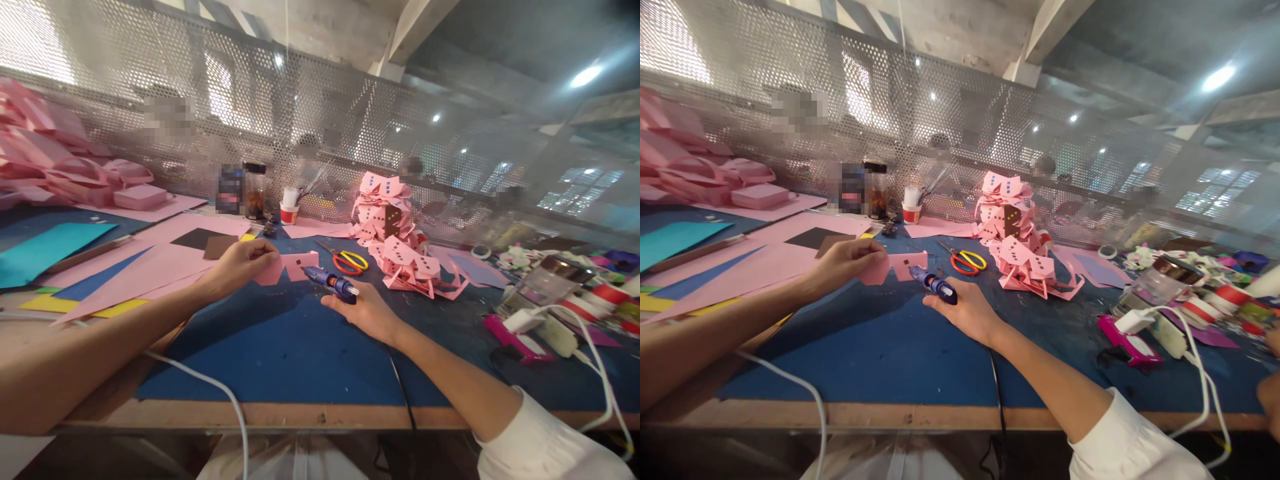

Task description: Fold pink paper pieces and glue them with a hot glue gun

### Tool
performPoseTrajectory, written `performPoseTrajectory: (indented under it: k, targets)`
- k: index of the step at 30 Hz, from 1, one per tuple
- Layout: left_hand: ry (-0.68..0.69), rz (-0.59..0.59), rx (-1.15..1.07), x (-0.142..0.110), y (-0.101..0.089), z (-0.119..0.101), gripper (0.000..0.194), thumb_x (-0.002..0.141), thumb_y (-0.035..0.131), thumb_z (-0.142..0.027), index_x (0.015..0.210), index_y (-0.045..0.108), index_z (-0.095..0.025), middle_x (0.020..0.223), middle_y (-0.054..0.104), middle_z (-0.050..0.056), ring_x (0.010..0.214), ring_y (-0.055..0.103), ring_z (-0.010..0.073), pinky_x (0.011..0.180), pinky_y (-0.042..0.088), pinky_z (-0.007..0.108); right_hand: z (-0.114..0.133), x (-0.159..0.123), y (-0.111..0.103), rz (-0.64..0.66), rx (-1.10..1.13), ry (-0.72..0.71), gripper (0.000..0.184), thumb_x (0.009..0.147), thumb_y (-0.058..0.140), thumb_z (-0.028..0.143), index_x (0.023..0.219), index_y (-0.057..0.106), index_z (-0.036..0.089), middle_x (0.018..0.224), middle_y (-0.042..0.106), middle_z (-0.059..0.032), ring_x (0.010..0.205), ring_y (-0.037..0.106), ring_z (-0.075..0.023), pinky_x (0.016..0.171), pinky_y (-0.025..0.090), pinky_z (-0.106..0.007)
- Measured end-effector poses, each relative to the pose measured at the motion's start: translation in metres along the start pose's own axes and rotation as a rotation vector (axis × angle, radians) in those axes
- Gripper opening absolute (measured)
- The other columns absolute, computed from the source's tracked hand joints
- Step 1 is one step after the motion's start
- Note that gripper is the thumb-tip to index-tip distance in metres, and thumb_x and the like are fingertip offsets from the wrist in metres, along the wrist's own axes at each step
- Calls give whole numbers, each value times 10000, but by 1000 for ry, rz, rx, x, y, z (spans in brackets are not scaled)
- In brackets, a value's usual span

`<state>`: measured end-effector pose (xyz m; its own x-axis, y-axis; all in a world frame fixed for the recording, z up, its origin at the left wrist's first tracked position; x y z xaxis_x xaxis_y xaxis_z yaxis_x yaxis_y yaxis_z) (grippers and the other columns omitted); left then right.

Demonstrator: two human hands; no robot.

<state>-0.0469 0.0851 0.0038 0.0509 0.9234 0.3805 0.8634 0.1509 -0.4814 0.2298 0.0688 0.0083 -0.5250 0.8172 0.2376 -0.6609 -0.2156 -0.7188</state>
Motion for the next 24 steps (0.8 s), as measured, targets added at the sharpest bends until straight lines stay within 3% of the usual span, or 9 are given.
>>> performPoseTrajectory:
  k: [24]
  targets:
    - [1, 12, -10, 1, -1, 2, 295, 853, 573, -449, 872, 664, -168, 742, 645, 8, 666, 566, 156, 571, 410, 237, -1, 0, 1, -18, 22, -4, 394, 842, 607, 555, 717, 487, 201, 591, 458, 51, 565, 418, -105, 555, 315, -237]
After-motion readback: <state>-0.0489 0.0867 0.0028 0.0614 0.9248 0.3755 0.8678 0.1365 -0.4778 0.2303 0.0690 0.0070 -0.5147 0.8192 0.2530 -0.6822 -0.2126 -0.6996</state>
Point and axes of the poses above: each hand's wrist, its own x-axis towards the middle knuckle, its own y-axis out of the palm, z = x × y, the point moved 2 cm from there along x, towards the middle knuckle
